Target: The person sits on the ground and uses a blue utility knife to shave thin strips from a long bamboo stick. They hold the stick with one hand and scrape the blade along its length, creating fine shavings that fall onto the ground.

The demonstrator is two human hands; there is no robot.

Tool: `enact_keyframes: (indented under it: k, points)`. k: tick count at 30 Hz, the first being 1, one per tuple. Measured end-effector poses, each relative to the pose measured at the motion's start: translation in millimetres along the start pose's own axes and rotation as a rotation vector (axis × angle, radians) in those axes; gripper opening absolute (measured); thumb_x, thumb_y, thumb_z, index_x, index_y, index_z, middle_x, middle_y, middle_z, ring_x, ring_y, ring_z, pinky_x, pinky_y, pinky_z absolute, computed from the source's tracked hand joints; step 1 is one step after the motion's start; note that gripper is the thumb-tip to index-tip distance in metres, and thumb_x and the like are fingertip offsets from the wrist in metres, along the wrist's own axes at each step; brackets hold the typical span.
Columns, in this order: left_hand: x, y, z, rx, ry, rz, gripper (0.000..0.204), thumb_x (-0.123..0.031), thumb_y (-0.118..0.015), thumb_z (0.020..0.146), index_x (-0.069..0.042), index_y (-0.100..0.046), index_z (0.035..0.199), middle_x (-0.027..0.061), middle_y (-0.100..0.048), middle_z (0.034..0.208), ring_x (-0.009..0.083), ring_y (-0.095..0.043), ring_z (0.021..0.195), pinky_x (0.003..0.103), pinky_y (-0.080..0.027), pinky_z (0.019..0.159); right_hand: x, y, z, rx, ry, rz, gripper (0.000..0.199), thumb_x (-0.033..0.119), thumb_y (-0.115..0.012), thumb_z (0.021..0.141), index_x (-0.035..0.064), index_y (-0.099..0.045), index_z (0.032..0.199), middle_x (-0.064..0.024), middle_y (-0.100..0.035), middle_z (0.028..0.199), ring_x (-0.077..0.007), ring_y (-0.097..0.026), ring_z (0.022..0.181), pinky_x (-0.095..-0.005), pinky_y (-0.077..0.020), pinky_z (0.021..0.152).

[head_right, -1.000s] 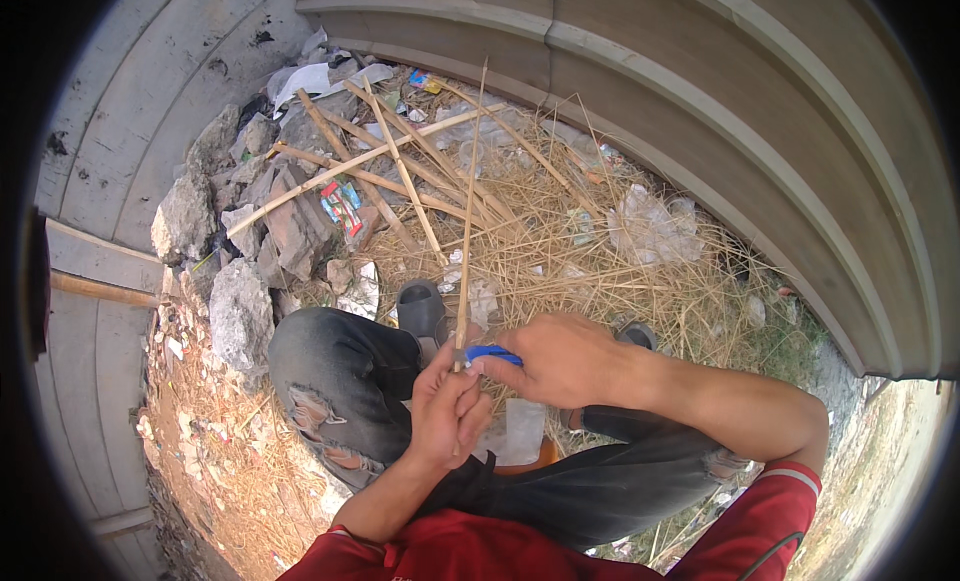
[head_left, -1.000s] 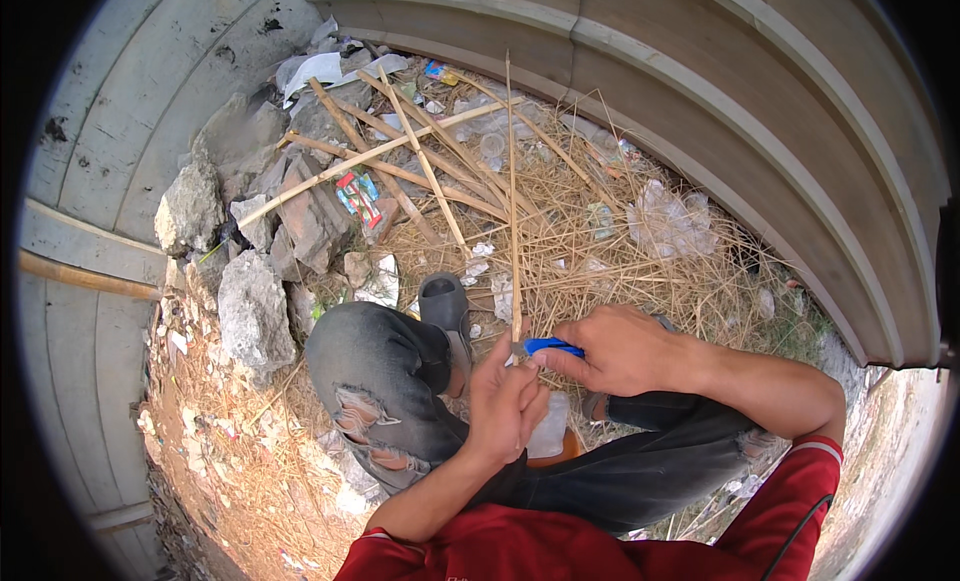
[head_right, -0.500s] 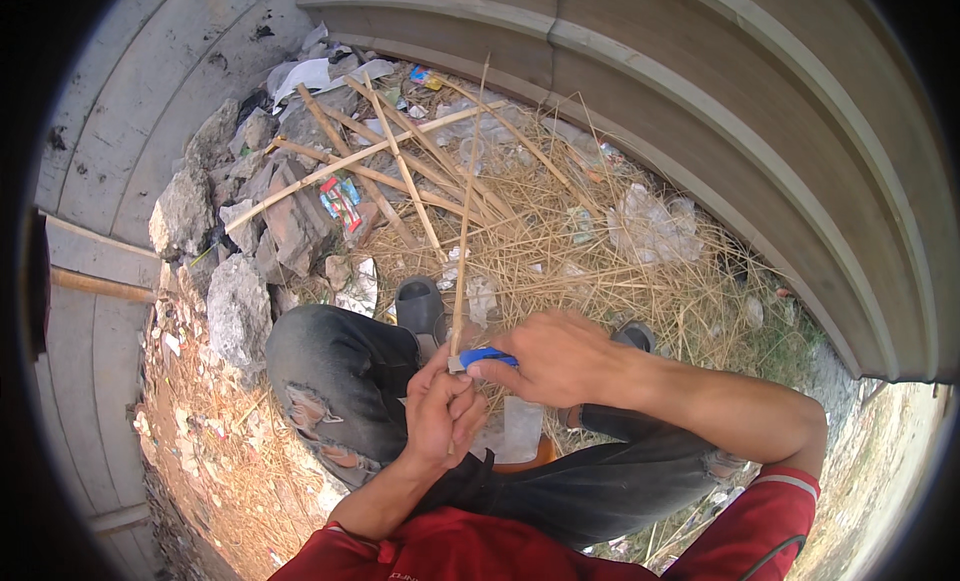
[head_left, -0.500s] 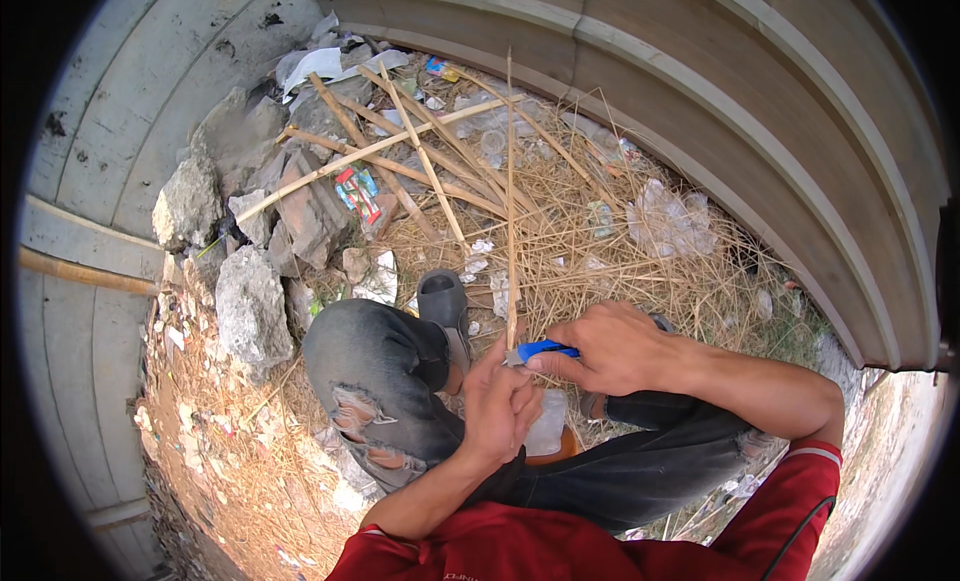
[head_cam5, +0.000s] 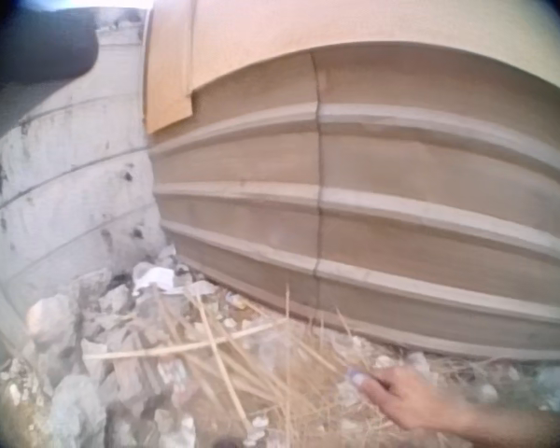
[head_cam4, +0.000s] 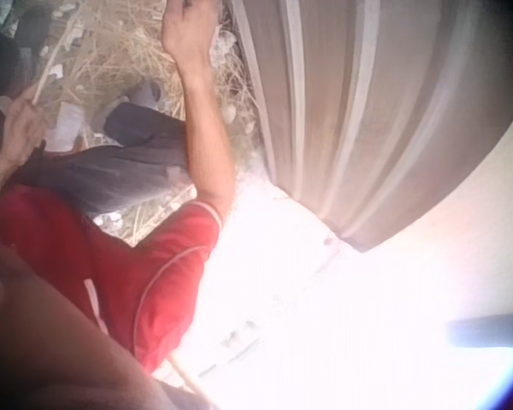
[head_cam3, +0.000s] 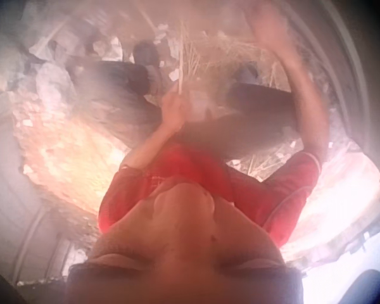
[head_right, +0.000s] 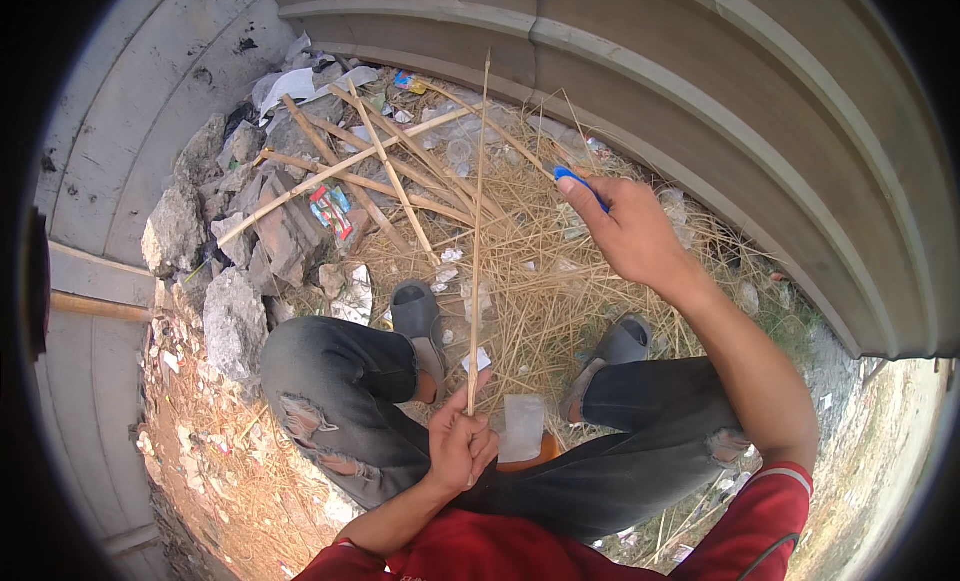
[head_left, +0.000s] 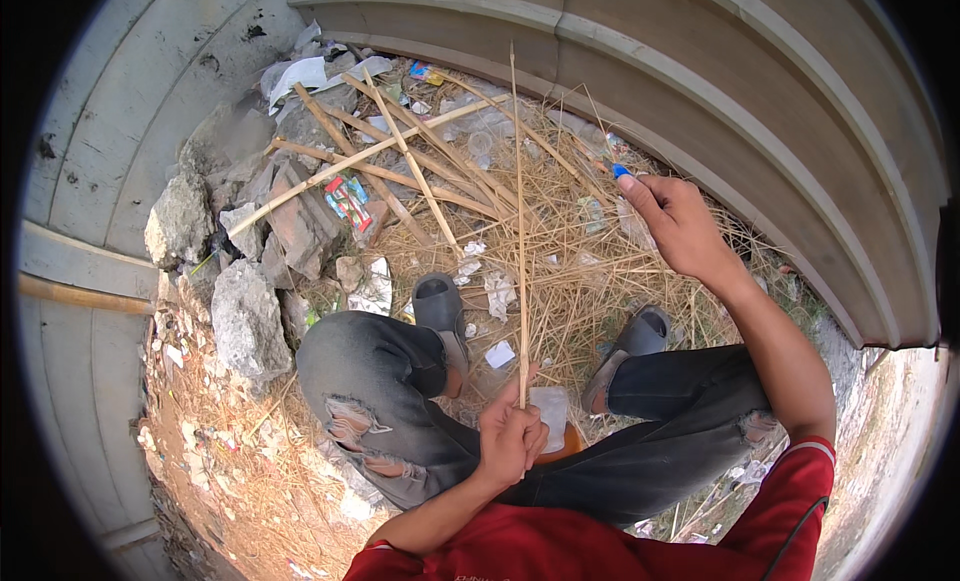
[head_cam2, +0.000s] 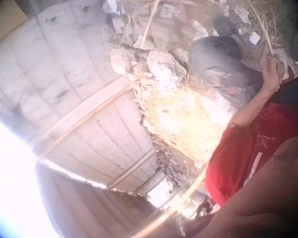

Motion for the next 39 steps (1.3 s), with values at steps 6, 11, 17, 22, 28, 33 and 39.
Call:
enact_keyframes:
  k: [6, 11, 17, 22, 28, 33, 39]
  points:
    - [-13.2, -11.6, -5.9, 0.000, 0.014, -0.003, 0.061, 0.001, -0.036, 0.095, -0.003, -0.031, 0.156, -0.0005, -0.035, 0.052, 0.0090, -0.031, 0.035, 0.025, -0.030, 0.036, 3.3, -19.8, -19.3, 0.215, 0.082, 0.026, 0.057, 0.045, -0.055, 0.102, -0.0053, -0.060, 0.077, -0.0190, -0.048, 0.057, -0.0299, -0.043, 0.054, -0.0442, -0.0397, 0.057]
    - [-33.0, -17.5, -4.9, 0.069, 0.107, -0.147, 0.055, -0.004, -0.037, 0.098, -0.006, -0.035, 0.153, -0.0004, -0.036, 0.057, 0.0107, -0.033, 0.037, 0.025, -0.030, 0.038, 26.9, -41.5, -40.5, 0.455, 0.166, -0.011, 0.054, 0.045, -0.055, 0.101, -0.0029, -0.065, 0.078, -0.0250, -0.057, 0.064, -0.0455, -0.059, 0.065, -0.0514, -0.0468, 0.063]
    - [-51.0, -19.8, 5.2, 0.003, 0.114, -0.001, 0.046, -0.014, -0.035, 0.106, -0.007, -0.035, 0.152, -0.0016, -0.033, 0.058, 0.0104, -0.029, 0.037, 0.025, -0.028, 0.037, 41.8, -61.1, -68.9, 0.588, 0.210, -0.093, 0.055, 0.048, -0.052, 0.102, -0.0001, -0.070, 0.084, -0.0233, -0.062, 0.067, -0.0444, -0.063, 0.067, -0.0518, -0.0503, 0.064]
    - [-52.4, -27.3, -3.2, 0.023, 0.115, 0.006, 0.044, -0.017, -0.034, 0.108, -0.010, -0.036, 0.151, -0.0022, -0.033, 0.057, 0.0097, -0.029, 0.037, 0.024, -0.027, 0.036, 35.1, -71.9, -72.6, 0.633, 0.206, -0.065, 0.059, 0.052, -0.051, 0.101, 0.0000, -0.070, 0.082, -0.0234, -0.060, 0.064, -0.0451, -0.062, 0.064, -0.0527, -0.0498, 0.063]
    - [-53.5, -31.5, -16.0, 0.020, 0.157, -0.057, 0.044, -0.018, -0.032, 0.109, -0.012, -0.035, 0.152, -0.0025, -0.031, 0.056, 0.0087, -0.027, 0.037, 0.024, -0.025, 0.036, 36.4, -70.5, -74.9, 0.684, 0.236, 0.050, 0.053, 0.048, -0.053, 0.102, 0.0013, -0.072, 0.086, -0.0235, -0.058, 0.061, -0.0442, -0.059, 0.060, -0.0509, -0.0482, 0.059]
    - [-55.5, -27.5, -23.4, 0.051, 0.169, -0.037, 0.045, -0.018, -0.031, 0.109, -0.014, -0.034, 0.154, -0.0029, -0.030, 0.055, 0.0085, -0.026, 0.037, 0.023, -0.025, 0.036, 33.1, -75.9, -76.3, 0.697, 0.300, 0.044, 0.048, 0.046, -0.054, 0.102, 0.0048, -0.075, 0.092, -0.0225, -0.058, 0.060, -0.0437, -0.059, 0.058, -0.0503, -0.0488, 0.058]
    - [-58.2, -21.9, -31.1, 0.045, 0.175, 0.019, 0.045, -0.017, -0.032, 0.109, -0.013, -0.033, 0.154, -0.0031, -0.029, 0.056, 0.0085, -0.025, 0.037, 0.024, -0.027, 0.037, 44.7, -73.0, -76.8, 0.665, 0.314, -0.075, 0.048, 0.050, -0.056, 0.099, 0.0072, -0.076, 0.091, -0.0210, -0.061, 0.062, -0.0424, -0.062, 0.060, -0.0507, -0.0509, 0.060]
Point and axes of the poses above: each hand's wrist, its own z-axis towards the middle knuckle, its own y-axis out of the back of the hand, x = y × z, the point moved 1 cm from there along z, towards the middle knuckle
